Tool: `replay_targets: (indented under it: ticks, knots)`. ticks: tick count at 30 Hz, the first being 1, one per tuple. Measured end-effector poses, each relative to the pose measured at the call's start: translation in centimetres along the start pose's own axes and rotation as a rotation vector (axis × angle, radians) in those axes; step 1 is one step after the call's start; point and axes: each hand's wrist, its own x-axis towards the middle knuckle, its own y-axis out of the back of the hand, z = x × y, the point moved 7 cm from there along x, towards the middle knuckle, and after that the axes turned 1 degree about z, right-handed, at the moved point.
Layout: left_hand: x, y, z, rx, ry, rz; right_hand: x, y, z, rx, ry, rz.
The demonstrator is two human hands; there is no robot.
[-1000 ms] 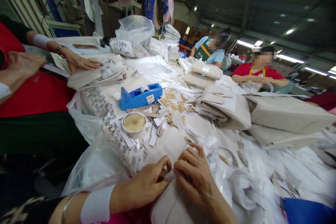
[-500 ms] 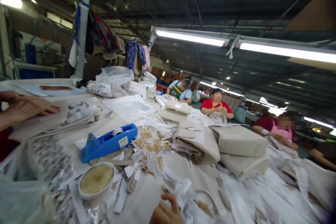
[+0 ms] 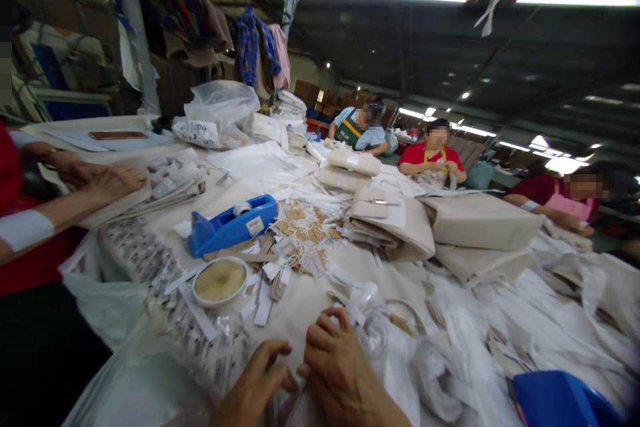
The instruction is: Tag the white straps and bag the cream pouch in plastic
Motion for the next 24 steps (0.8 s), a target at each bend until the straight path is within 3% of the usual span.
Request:
replay_targets:
  ticks: [2, 4, 9, 11, 13, 16, 18, 20, 22, 24]
  knots:
    - [0.1, -0.4, 0.2, -0.137, 0.075, 0.026, 0.2, 0.5, -0.1, 0.081, -0.112, -0.163]
    - [1.4, -1.1, 1.1, -0.321, 0.067, -0.001, 0.2, 0.8, -0.2, 0.147, -0.177, -0.239]
    - [4.2, -2.6, 2.0, -0.521, 0.015, -0.023, -0.3, 0.4, 0.3, 0.264, -0.199, -0.176]
    - [4.2, -2.8, 1.4, -0.512, 0.039, 0.008, -0.1, 0.9, 0.8, 0.326, -0.198, -0.068]
    - [3.9, -2.9, 0.9, -0.463, 0.049, 0.020, 0.1, 2.9, 1.6, 0.366, -0.244, 0.121]
    - [3.5, -2.9, 0.4, -0.374, 0.069, -0.024, -1.3, 9.3, 3.3, 0.237, -0.419, 0.541]
    - [3.5, -2.8, 0.2, -0.343, 0.094, -0.058, -4.6, 14.3, 3.5, 0.064, -0.593, 0.822]
    - [3.7, -2.8, 0.0, -0.341, 0.101, -0.070, -9.4, 18.0, 3.0, -0.041, -0.814, 0.997]
    - [4.1, -2.8, -0.1, -0.354, 0.098, -0.066, -15.2, 19.1, 2.3, -0.032, -1.085, 1.023]
    - [4.4, -2.8, -0.1, -0.367, 0.104, -0.068, -20.9, 18.0, 1.3, 0.020, -1.352, 0.936]
